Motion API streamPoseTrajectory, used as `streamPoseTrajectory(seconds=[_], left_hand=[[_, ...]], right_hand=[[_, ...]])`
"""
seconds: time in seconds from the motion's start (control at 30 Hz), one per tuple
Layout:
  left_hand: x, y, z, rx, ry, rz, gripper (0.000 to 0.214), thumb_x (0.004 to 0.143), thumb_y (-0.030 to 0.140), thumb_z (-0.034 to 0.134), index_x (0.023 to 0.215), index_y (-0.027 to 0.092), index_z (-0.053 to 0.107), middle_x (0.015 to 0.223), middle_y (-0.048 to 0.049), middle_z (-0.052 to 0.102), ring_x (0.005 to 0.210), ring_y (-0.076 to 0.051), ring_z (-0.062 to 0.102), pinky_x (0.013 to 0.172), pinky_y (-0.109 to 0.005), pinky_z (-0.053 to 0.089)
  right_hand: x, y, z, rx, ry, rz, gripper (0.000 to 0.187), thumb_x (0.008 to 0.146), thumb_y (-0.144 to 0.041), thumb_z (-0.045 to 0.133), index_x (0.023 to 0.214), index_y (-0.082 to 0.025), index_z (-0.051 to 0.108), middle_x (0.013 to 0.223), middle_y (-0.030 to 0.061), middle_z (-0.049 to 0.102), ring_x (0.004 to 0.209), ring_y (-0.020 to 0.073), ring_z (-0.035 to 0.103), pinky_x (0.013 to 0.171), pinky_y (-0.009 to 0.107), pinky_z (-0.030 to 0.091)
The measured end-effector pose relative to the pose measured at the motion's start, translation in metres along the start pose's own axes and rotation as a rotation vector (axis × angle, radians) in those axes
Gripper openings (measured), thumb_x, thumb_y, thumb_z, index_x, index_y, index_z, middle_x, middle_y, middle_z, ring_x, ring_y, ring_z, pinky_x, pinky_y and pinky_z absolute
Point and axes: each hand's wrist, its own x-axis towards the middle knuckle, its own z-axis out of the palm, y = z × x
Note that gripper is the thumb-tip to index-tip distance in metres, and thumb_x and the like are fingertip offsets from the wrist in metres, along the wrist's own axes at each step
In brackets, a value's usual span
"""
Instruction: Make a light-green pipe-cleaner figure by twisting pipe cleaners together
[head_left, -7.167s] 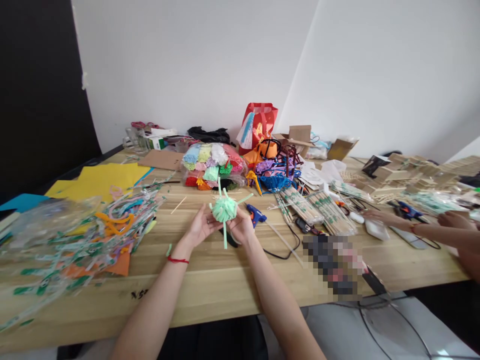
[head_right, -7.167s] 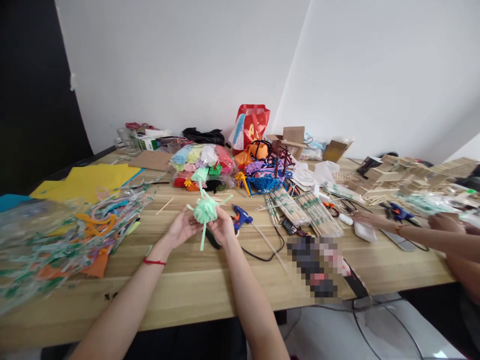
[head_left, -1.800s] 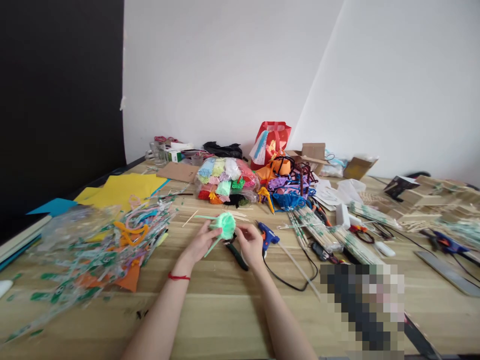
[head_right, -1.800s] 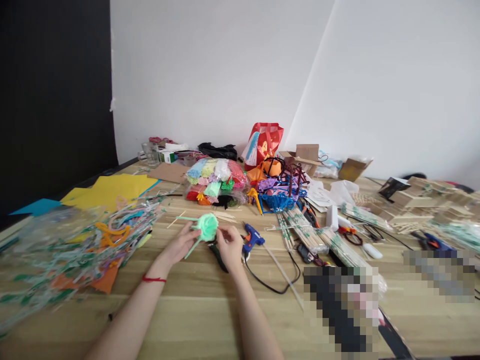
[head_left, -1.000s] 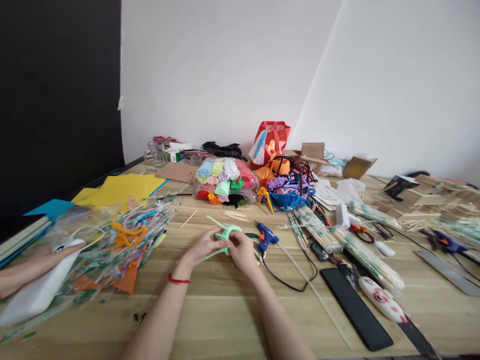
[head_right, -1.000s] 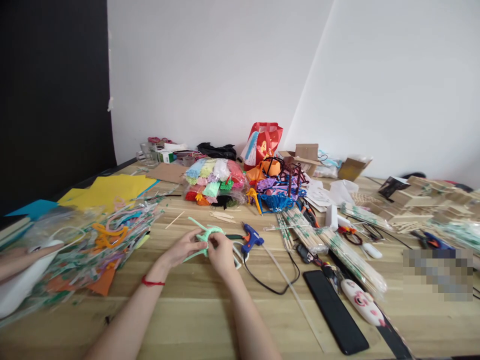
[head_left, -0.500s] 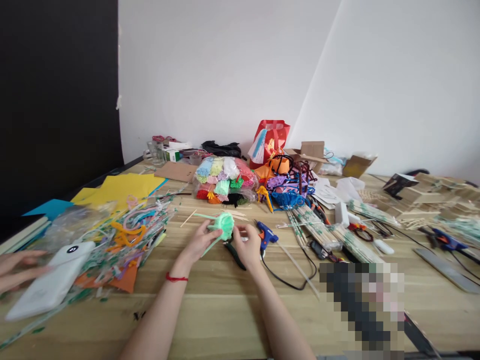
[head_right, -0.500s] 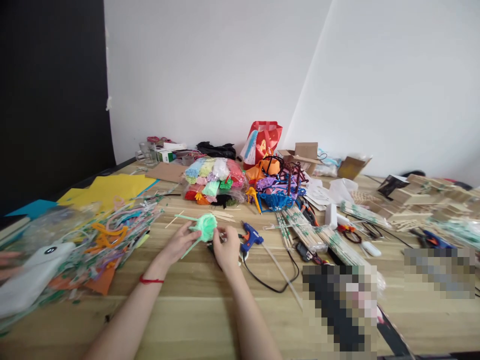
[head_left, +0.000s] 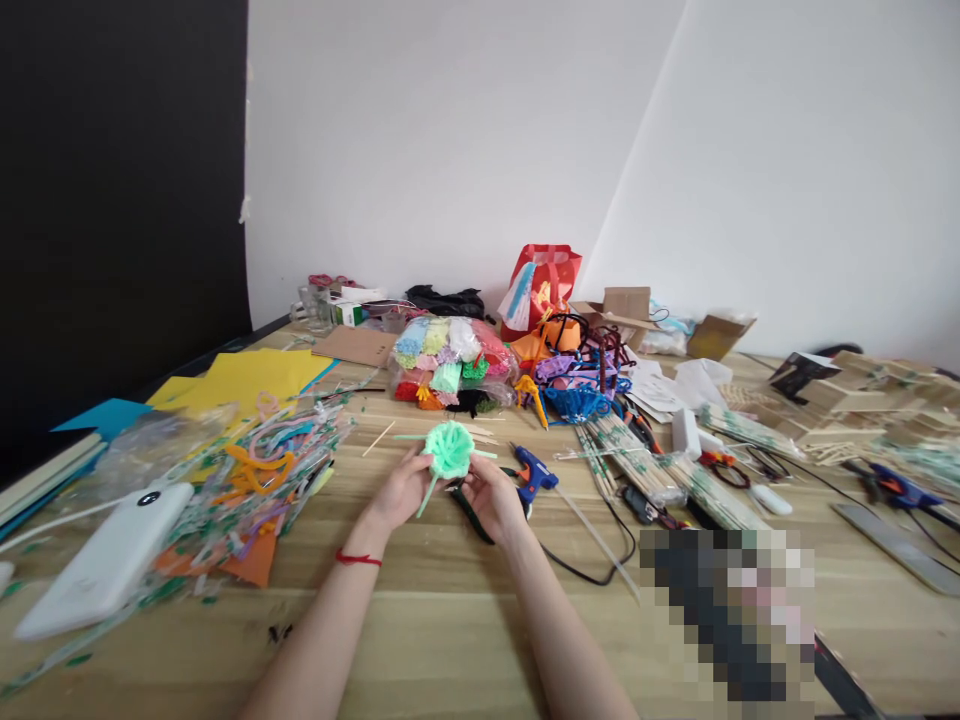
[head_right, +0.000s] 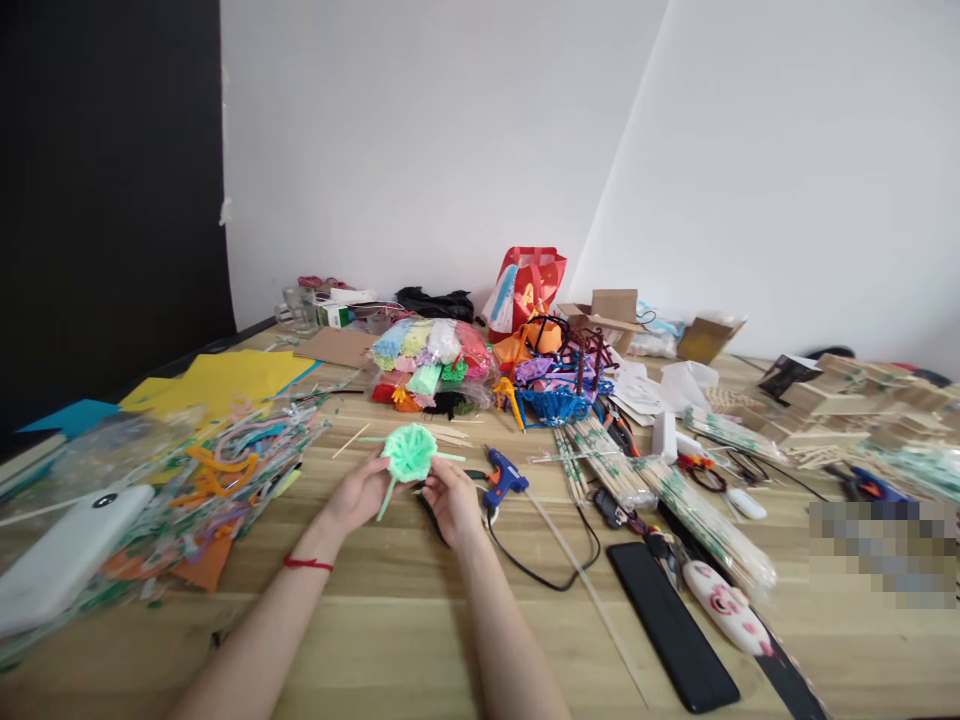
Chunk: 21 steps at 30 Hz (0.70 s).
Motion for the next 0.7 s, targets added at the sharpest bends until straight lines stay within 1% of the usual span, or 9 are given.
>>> streamPoseTrajectory(seconds=[0.13, 0.2, 0.4, 0.57, 0.7], left_hand=[[-0.001, -0.001, -0.001, 0.002, 0.005, -0.016, 0.047, 0.073, 0.017, 0.058, 0.12, 0.021, 0.05, 0.11, -0.0064, 0.065, 0.097, -0.022, 0.061, 0.087, -0.037, 0.044], [-0.001, 0.0, 0.0, 0.013, 0.003, -0.025, 0.048, 0.073, 0.017, 0.059, 0.12, 0.021, 0.05, 0.11, -0.0065, 0.065, 0.096, -0.022, 0.061, 0.086, -0.037, 0.045], [-0.002, 0.001, 0.002, 0.029, 0.021, -0.022, 0.051, 0.071, 0.017, 0.061, 0.12, 0.022, 0.05, 0.108, -0.0058, 0.066, 0.094, -0.022, 0.062, 0.083, -0.035, 0.046], [-0.001, 0.003, 0.0, 0.048, 0.06, -0.008, 0.049, 0.07, 0.017, 0.061, 0.118, 0.021, 0.052, 0.106, -0.0051, 0.067, 0.092, -0.022, 0.062, 0.082, -0.034, 0.047], [-0.001, 0.004, -0.001, 0.064, 0.058, -0.01, 0.05, 0.07, 0.018, 0.061, 0.119, 0.022, 0.052, 0.105, -0.0045, 0.067, 0.091, -0.021, 0.063, 0.081, -0.034, 0.047]], right_hand=[[0.001, 0.001, 0.001, 0.107, -0.005, 0.063, 0.009, 0.066, -0.022, 0.071, 0.071, -0.018, 0.064, 0.062, -0.0034, 0.063, 0.051, 0.0062, 0.055, 0.051, 0.015, 0.047], [0.002, 0.002, 0.001, 0.124, -0.001, 0.056, 0.007, 0.068, -0.022, 0.069, 0.07, -0.017, 0.064, 0.062, -0.0032, 0.063, 0.051, 0.0065, 0.055, 0.05, 0.015, 0.047], [0.004, 0.002, -0.002, -0.045, 0.018, -0.064, 0.01, 0.067, -0.026, 0.069, 0.072, -0.019, 0.063, 0.072, -0.001, 0.067, 0.061, 0.0109, 0.061, 0.058, 0.021, 0.051], [0.007, 0.002, -0.008, -0.103, 0.018, -0.07, 0.013, 0.063, -0.026, 0.073, 0.072, -0.019, 0.066, 0.077, 0.0022, 0.069, 0.071, 0.0156, 0.064, 0.067, 0.027, 0.054], [0.01, 0.002, -0.011, -0.194, -0.026, -0.078, 0.014, 0.063, -0.029, 0.073, 0.068, -0.018, 0.066, 0.079, 0.0041, 0.07, 0.078, 0.0187, 0.065, 0.073, 0.03, 0.054]])
